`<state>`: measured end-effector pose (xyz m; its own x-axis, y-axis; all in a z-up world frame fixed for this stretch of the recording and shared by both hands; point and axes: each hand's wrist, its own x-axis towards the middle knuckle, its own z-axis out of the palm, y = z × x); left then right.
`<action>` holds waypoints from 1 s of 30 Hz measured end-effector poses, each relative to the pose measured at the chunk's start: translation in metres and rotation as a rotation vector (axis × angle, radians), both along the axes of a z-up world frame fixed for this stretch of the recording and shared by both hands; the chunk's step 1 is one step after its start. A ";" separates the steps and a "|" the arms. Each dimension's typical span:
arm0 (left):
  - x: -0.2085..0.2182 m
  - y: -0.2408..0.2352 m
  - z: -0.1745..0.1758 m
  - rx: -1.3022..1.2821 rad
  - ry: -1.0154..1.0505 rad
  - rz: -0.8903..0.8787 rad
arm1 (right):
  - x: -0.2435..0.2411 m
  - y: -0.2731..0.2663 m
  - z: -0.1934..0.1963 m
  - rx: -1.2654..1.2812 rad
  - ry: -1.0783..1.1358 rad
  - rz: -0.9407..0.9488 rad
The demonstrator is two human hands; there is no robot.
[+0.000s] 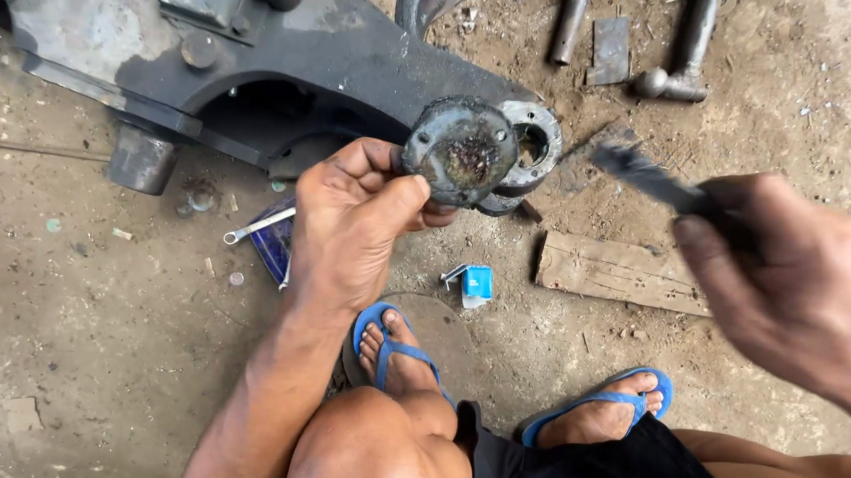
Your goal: The person sits on the ground and uses a chisel and hammer to clean and shape a metal part. They also handle small components and a circular metal piece, scraping them with the chisel.
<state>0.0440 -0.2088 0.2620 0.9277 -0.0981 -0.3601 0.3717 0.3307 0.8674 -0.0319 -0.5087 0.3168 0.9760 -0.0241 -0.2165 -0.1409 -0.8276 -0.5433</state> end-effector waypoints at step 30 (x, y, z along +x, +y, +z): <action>-0.045 0.012 -0.031 -0.113 0.100 0.038 | 0.005 0.072 -0.051 0.120 -0.273 0.408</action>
